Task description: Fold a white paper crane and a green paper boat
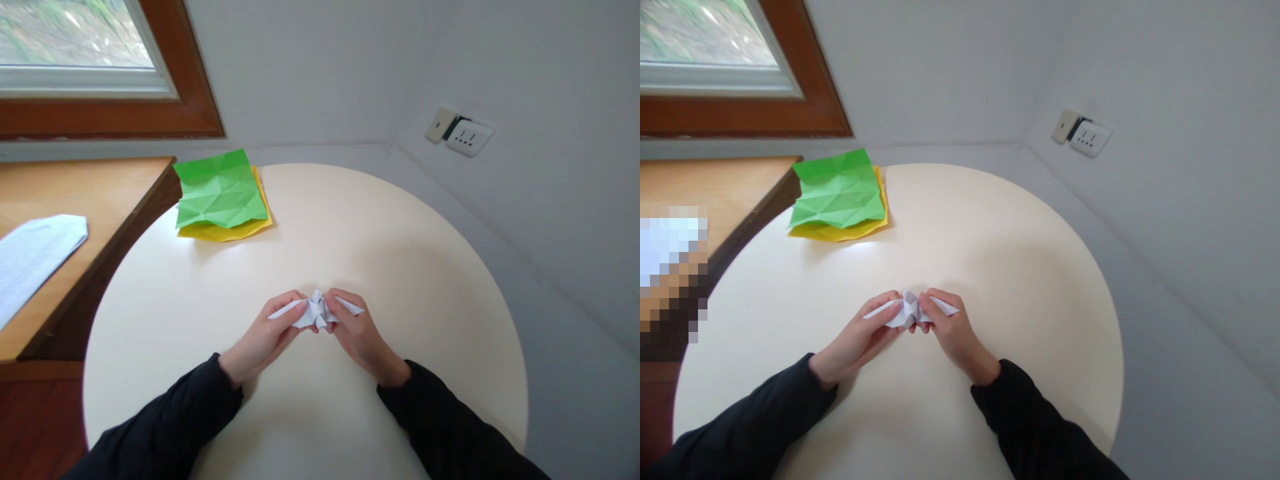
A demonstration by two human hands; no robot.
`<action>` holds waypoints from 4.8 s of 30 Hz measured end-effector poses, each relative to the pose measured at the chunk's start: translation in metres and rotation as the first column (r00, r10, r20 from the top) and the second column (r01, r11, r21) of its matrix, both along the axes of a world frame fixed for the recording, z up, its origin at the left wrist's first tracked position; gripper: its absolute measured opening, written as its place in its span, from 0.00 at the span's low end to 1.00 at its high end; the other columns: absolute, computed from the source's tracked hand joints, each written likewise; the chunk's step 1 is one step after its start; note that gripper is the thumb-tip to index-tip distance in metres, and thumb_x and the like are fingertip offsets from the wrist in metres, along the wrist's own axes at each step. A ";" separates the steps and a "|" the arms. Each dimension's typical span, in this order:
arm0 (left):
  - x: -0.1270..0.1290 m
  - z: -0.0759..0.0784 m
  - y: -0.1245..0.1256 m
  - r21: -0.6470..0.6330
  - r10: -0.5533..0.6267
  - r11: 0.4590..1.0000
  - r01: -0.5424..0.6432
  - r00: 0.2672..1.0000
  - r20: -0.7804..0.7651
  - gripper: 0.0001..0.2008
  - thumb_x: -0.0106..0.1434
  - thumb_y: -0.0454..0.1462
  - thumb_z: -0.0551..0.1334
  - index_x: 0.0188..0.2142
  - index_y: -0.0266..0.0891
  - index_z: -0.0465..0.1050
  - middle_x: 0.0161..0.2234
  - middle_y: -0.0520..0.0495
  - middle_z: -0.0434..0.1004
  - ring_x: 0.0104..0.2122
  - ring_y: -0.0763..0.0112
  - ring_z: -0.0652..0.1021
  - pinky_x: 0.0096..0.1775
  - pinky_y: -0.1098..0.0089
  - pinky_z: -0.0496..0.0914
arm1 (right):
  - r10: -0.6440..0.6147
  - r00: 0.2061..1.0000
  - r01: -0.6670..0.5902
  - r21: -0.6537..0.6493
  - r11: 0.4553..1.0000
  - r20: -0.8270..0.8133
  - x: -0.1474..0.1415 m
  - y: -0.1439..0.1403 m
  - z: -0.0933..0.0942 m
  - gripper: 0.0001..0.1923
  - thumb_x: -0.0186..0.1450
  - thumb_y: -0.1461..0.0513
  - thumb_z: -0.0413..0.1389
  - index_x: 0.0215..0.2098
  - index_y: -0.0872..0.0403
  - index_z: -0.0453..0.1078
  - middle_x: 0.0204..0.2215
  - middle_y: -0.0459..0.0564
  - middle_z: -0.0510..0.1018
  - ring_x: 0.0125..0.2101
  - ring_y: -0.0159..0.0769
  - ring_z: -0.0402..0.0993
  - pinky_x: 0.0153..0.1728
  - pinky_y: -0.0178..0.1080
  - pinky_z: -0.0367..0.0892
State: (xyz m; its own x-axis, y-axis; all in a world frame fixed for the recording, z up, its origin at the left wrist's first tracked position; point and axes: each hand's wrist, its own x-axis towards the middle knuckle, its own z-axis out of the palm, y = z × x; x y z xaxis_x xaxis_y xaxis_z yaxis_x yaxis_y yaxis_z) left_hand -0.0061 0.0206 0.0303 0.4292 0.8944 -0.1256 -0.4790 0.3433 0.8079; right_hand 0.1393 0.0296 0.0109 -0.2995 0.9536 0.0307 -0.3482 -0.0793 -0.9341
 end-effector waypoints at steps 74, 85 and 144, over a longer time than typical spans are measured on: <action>-0.016 -0.003 0.025 -0.285 0.456 0.848 -0.447 0.889 -0.037 0.17 0.58 0.38 0.62 0.16 0.36 0.63 0.16 0.55 0.61 0.18 0.78 0.63 0.26 0.74 0.64 | -0.538 0.758 0.485 0.232 0.843 0.369 0.042 0.051 -0.010 0.21 0.59 0.49 0.54 0.16 0.53 0.60 0.15 0.40 0.59 0.21 0.29 0.54 0.25 0.35 0.52; -0.014 0.005 0.025 -0.390 0.474 0.801 -0.455 0.879 -0.052 0.19 0.64 0.32 0.51 0.16 0.36 0.60 0.16 0.54 0.58 0.17 0.77 0.62 0.24 0.73 0.65 | -0.793 0.335 0.688 0.443 0.575 0.509 0.128 0.137 -0.025 0.16 0.59 0.52 0.46 0.18 0.52 0.57 0.18 0.43 0.63 0.25 0.34 0.61 0.29 0.37 0.58; -0.018 -0.007 0.030 -0.464 0.529 0.717 -0.520 0.840 -0.123 0.16 0.61 0.30 0.51 0.17 0.37 0.57 0.17 0.54 0.55 0.17 0.76 0.61 0.20 0.72 0.66 | -0.839 -0.116 0.719 0.628 0.299 0.532 0.176 0.183 -0.015 0.25 0.65 0.57 0.35 0.56 0.62 0.49 0.54 0.67 0.61 0.56 0.46 0.58 0.54 0.47 0.55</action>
State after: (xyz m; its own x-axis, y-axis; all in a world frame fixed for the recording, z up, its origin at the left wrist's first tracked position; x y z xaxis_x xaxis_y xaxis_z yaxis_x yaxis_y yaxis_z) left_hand -0.0241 0.0510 0.0238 -0.0849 0.8116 -0.5780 -0.7076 0.3593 0.6085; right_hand 0.3153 0.2122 -0.0045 0.6990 0.5504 0.4565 0.6236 -0.1566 -0.7659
